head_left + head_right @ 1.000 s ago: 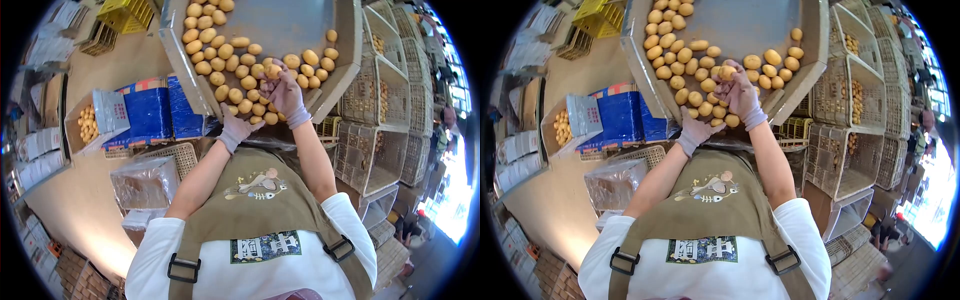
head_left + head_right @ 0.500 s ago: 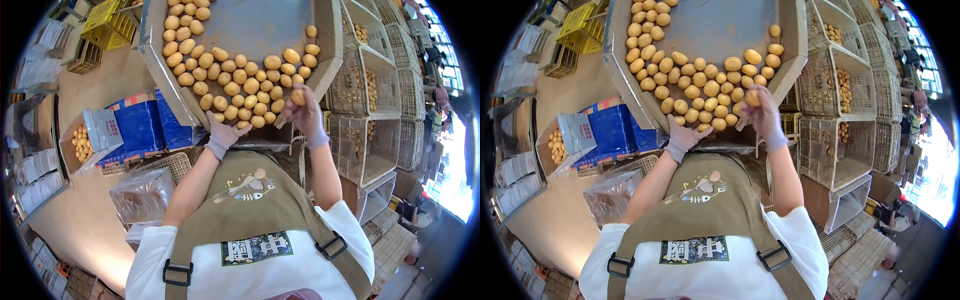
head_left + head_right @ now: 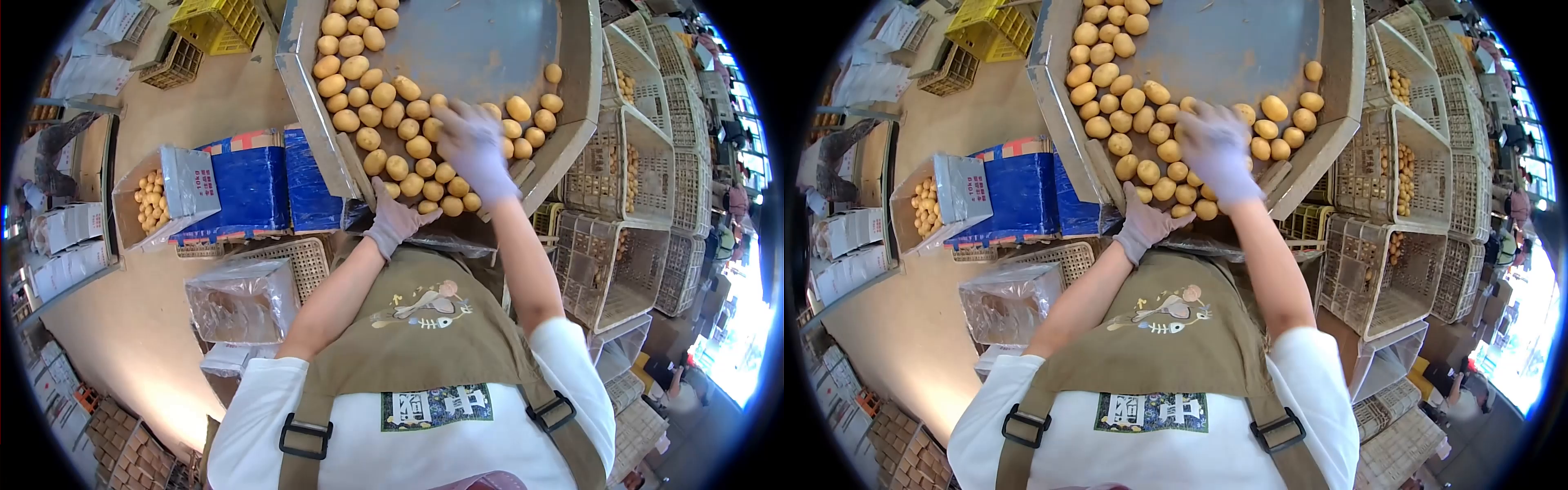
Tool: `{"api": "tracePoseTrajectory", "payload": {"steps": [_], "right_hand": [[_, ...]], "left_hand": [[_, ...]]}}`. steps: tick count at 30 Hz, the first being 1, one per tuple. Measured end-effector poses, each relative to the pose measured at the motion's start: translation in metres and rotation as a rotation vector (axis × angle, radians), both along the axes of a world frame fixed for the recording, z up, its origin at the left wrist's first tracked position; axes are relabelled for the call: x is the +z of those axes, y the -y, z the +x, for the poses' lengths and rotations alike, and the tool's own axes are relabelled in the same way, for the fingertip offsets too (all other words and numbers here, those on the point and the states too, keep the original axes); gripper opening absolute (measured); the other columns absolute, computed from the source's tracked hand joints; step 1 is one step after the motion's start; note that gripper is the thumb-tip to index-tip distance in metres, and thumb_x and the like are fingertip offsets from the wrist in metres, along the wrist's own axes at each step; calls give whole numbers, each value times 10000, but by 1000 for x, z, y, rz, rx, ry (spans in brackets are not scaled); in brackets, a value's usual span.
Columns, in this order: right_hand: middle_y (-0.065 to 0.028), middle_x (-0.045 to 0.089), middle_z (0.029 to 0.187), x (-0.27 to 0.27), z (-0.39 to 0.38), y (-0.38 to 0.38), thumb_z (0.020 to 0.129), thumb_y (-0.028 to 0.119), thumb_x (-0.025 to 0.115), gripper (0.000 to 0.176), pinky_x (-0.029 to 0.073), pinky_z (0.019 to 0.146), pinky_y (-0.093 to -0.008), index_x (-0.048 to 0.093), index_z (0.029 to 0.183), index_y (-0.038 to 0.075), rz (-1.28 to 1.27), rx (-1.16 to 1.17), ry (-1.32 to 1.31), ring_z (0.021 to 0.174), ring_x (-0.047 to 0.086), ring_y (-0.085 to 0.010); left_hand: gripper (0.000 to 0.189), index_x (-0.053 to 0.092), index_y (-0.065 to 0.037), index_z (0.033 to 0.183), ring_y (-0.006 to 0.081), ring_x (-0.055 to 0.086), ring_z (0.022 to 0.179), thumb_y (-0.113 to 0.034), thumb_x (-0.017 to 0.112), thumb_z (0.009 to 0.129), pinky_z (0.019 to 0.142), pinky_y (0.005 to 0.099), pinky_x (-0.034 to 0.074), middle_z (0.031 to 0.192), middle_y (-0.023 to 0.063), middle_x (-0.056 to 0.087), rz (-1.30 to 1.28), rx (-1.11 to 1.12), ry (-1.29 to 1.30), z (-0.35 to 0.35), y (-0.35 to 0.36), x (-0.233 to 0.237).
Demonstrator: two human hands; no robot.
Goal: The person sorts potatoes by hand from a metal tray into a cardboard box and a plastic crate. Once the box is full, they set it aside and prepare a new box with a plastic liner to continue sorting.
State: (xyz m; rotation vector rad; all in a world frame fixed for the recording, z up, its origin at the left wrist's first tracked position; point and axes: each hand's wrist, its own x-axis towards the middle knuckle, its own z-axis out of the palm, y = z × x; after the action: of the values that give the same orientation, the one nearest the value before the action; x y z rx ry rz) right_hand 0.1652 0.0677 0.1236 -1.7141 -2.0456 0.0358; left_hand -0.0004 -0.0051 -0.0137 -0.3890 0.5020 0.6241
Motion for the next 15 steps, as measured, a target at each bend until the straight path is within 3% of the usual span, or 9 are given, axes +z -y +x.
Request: {"api": "tracePoseTrajectory", "payload": {"steps": [2, 5, 6, 9, 11, 13, 14, 15], "right_hand": [[-156, 649, 1217, -53, -25, -48, 871, 247, 600, 310, 305, 1120, -545, 688, 1161, 179, -72, -12, 283, 1186, 569, -364], [-147, 636, 1223, -52, -37, -85, 865, 263, 633, 335, 248, 1149, -542, 704, 1192, 239, -471, -152, 283, 1209, 558, -328], [-146, 630, 1195, -51, -31, -87, 863, 267, 643, 310, 257, 1148, -546, 705, 1165, 236, -472, -120, 209, 1200, 560, -333], [-130, 641, 1146, -35, 2, -59, 858, 222, 654, 282, 325, 1110, -561, 702, 1136, 232, -25, 144, 178, 1164, 573, -321], [-135, 644, 1099, 18, 42, -40, 835, 163, 682, 296, 411, 1060, -551, 693, 1127, 213, 217, 382, 224, 1110, 593, -324], [-111, 655, 1091, 45, 123, -35, 802, 102, 702, 366, 480, 992, -510, 691, 1157, 193, 108, 23, 474, 1070, 614, -310], [-122, 640, 1183, 53, 164, -25, 777, 80, 704, 400, 487, 989, -486, 694, 1166, 172, 132, -295, 402, 1112, 609, -332], [-116, 640, 1206, 57, 179, -17, 765, 61, 703, 423, 492, 970, -479, 690, 1176, 158, 194, -410, 392, 1119, 611, -334]], "left_hand": [[993, 225, -199, 1589, 368, 294, 1481, -871, 312, 863, 1068, 735, 353, 1635, 83, 251, -18, 5, 14, -1, 1, -1], [979, 210, -205, 1593, 368, 292, 1482, -862, 305, 873, 1074, 732, 344, 1638, 78, 248, -27, 21, 33, -1, 1, -2], [973, 207, -208, 1594, 368, 291, 1482, -859, 304, 877, 1077, 731, 340, 1639, 76, 247, -28, 28, 40, -1, 1, -2], [946, 213, -218, 1594, 366, 275, 1490, -845, 300, 891, 1080, 725, 337, 1643, 69, 242, -4, 6, -20, -2, 0, 3], [979, 193, -216, 1600, 364, 223, 1508, -853, 347, 873, 1089, 705, 326, 1659, 62, 189, 29, 23, 65, -5, 2, 0], [998, 189, -213, 1601, 366, 225, 1505, -859, 365, 862, 1098, 696, 333, 1657, 67, 186, 48, 1, -7, -3, 3, -4], [1024, 185, -207, 1601, 371, 228, 1502, -869, 384, 845, 1104, 693, 338, 1653, 73, 190, 3, -10, -45, -2, 2, -2], [1048, 188, -199, 1601, 375, 225, 1501, -879, 396, 831, 1099, 699, 343, 1652, 77, 188, 10, -8, -18, -2, 2, -6]]}}
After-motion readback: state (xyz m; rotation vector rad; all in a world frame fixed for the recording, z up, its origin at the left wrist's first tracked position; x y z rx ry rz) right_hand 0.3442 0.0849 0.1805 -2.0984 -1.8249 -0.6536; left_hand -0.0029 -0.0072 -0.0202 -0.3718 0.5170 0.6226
